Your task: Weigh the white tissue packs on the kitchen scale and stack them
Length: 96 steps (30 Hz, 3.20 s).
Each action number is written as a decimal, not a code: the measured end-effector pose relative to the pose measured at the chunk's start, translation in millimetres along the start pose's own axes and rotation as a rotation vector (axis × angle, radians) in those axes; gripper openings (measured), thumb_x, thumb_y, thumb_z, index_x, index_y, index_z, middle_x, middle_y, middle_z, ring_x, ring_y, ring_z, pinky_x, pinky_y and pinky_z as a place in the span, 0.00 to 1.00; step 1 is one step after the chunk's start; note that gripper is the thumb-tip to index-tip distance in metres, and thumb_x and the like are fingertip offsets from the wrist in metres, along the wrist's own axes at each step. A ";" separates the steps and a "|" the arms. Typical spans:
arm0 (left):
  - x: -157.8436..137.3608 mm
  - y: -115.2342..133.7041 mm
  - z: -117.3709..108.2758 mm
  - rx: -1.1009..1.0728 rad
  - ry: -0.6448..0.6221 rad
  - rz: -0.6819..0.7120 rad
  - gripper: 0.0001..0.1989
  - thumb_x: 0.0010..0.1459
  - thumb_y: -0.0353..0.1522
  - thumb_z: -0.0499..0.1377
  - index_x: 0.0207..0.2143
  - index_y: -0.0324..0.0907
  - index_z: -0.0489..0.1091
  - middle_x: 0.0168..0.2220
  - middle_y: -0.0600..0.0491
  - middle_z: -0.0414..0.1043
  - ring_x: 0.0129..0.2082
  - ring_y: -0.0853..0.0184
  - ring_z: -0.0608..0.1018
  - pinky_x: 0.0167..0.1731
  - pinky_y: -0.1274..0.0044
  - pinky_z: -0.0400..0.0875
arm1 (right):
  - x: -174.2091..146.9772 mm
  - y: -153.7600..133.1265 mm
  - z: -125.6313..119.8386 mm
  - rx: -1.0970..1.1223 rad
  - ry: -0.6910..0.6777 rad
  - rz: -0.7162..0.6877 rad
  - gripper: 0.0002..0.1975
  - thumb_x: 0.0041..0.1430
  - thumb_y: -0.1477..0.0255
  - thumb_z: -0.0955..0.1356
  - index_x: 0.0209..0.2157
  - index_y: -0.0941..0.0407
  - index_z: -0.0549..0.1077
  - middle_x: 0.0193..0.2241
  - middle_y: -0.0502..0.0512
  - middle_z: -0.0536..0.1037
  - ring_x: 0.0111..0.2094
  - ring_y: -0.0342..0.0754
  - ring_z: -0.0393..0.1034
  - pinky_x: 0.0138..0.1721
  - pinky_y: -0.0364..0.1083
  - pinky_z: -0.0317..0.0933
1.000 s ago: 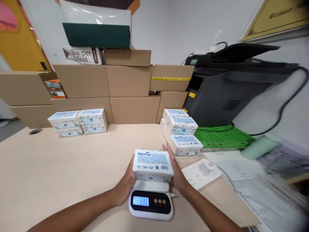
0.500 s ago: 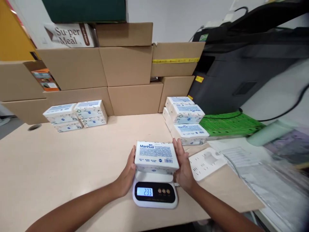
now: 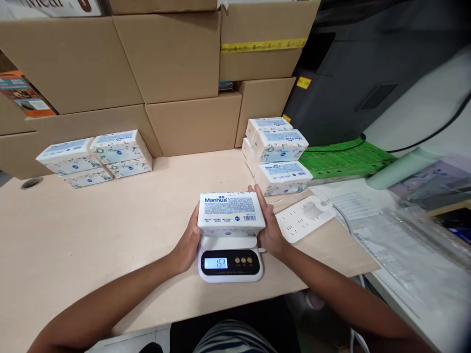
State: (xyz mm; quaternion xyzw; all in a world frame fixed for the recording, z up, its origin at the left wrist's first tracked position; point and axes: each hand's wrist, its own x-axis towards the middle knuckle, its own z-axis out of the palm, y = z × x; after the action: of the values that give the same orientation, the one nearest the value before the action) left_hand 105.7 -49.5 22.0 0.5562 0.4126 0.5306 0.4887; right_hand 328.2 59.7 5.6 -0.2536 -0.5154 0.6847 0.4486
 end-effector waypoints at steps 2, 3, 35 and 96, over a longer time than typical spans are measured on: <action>1.2 2.1 0.9 -0.003 -0.010 -0.003 0.40 0.73 0.58 0.44 0.81 0.60 0.37 0.83 0.53 0.39 0.82 0.51 0.43 0.80 0.53 0.40 | 1.5 0.0 -0.3 -0.008 -0.023 -0.008 0.43 0.70 0.37 0.58 0.79 0.34 0.42 0.81 0.35 0.40 0.81 0.51 0.36 0.80 0.58 0.38; 1.5 2.6 1.0 0.004 -0.012 -0.001 0.40 0.73 0.58 0.44 0.80 0.60 0.37 0.83 0.54 0.38 0.82 0.51 0.42 0.80 0.54 0.39 | 2.4 -0.2 -0.2 -0.013 -0.026 -0.006 0.43 0.70 0.36 0.57 0.79 0.33 0.41 0.81 0.35 0.40 0.81 0.51 0.38 0.80 0.59 0.40; 2.3 7.7 5.1 0.340 0.012 0.034 0.44 0.75 0.41 0.58 0.80 0.57 0.33 0.77 0.44 0.57 0.77 0.47 0.61 0.73 0.47 0.58 | 9.5 3.3 0.5 0.003 -0.007 -0.065 0.42 0.71 0.37 0.56 0.79 0.35 0.44 0.81 0.38 0.45 0.81 0.52 0.38 0.80 0.61 0.40; -0.4 1.6 3.8 0.266 0.071 0.021 0.47 0.71 0.42 0.64 0.80 0.57 0.38 0.80 0.44 0.51 0.80 0.46 0.54 0.76 0.45 0.53 | 11.4 4.6 -2.5 -0.085 0.095 -0.054 0.43 0.70 0.36 0.57 0.79 0.36 0.48 0.80 0.43 0.50 0.81 0.53 0.44 0.80 0.61 0.44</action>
State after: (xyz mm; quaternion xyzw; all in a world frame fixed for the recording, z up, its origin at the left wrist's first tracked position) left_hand 109.3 -50.5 23.7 0.6013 0.4906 0.4958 0.3898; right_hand 323.2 70.6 1.8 -0.2904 -0.5291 0.6369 0.4797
